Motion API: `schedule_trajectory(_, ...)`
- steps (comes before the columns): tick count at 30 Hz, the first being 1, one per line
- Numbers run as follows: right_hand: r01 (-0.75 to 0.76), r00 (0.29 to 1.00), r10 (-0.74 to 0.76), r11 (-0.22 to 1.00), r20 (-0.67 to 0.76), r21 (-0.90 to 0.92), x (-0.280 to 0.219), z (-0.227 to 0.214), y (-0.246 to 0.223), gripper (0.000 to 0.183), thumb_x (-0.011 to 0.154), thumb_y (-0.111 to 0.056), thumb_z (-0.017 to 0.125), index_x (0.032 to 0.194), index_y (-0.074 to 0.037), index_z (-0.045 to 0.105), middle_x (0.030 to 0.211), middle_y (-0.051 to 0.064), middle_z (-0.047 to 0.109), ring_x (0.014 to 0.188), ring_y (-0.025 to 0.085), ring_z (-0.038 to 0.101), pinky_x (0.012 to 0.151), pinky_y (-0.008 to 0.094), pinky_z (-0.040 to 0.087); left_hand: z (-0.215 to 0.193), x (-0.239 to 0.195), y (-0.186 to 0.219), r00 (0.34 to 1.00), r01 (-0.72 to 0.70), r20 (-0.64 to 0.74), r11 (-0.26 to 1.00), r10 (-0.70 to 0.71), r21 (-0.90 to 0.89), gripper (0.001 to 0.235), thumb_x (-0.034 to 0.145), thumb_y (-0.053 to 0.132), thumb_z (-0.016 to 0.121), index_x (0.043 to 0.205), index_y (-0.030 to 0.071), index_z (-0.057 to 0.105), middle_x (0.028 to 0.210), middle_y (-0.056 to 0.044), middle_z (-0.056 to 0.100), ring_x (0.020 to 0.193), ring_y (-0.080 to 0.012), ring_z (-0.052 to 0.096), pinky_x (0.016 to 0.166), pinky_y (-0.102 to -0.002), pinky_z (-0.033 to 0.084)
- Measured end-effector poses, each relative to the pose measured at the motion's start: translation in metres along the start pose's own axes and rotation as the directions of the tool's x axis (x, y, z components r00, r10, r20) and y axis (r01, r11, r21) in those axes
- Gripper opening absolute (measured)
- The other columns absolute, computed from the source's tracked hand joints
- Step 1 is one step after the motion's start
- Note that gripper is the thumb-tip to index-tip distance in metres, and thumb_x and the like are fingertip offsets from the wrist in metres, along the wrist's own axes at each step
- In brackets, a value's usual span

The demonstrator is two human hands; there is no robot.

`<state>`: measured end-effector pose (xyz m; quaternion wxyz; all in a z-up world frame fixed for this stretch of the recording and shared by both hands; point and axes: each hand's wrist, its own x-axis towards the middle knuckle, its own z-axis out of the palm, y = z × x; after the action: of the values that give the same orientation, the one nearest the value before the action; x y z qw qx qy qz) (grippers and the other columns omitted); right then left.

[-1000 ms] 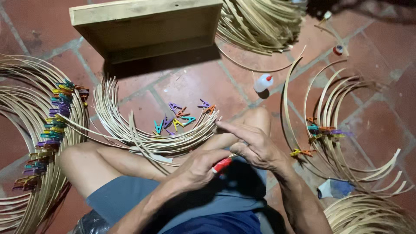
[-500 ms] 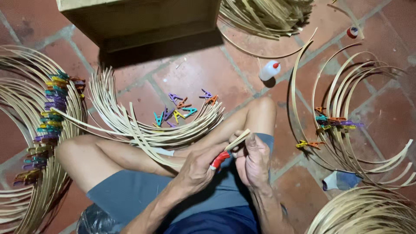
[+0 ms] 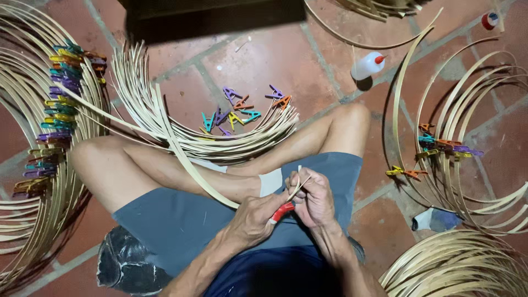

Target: The person sits on a tiled floor and repeatedly picks up thin bamboo strips, bends them into curved shapes, and secures them with colorful clothespins. The person also applies glue to a small object and places the bent strips into a wooden box.

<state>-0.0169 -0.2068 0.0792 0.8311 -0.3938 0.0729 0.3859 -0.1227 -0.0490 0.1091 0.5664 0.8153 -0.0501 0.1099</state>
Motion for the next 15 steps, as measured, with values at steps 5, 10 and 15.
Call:
schedule_trajectory(5, -0.064, 0.998, 0.065, 0.998, 0.021, -0.017, 0.005, -0.002, -0.001, 0.035, 0.105, -0.023, 0.063, 0.082, 0.003, 0.063, 0.070, 0.005, 0.053, 0.058, 0.009, 0.039, 0.052, 0.023, 0.034, 0.002, -0.003, -0.002, 1.000, 0.002, 0.014, 1.000, -0.002, -0.014, 0.053, 0.089, -0.001, 0.072, 0.140, 0.003, 0.059, 0.084, -0.016, 0.069, 0.073, -0.0354, 0.069, 0.062, -0.043, 0.052)
schedule_trajectory(10, 0.002, 0.999, -0.006, 0.996, -0.042, -0.084, -0.006, 0.013, -0.005, 0.025, 0.100, -0.018, 0.064, 0.089, 0.004, 0.066, 0.081, 0.011, 0.065, 0.060, 0.007, 0.044, 0.054, 0.022, 0.035, -0.001, 0.000, 0.000, 0.999, -0.016, -0.032, 1.000, 0.017, 0.011, 0.051, 0.086, -0.006, 0.068, 0.136, 0.004, 0.060, 0.088, -0.016, 0.069, 0.077, -0.0352, 0.070, 0.064, -0.042, 0.053)
schedule_trajectory(15, 0.130, 0.963, -0.152, 0.985, -0.224, -0.109, -0.012, 0.020, -0.015, 0.034, 0.095, -0.029, 0.058, 0.097, 0.003, 0.069, 0.078, 0.013, 0.069, 0.062, 0.013, 0.057, 0.053, 0.026, 0.043, -0.005, 0.017, -0.003, 0.998, -0.008, -0.055, 0.995, 0.014, 0.104, 0.055, 0.077, -0.007, 0.067, 0.131, 0.002, 0.062, 0.085, -0.016, 0.069, 0.073, -0.0366, 0.068, 0.061, -0.044, 0.051)
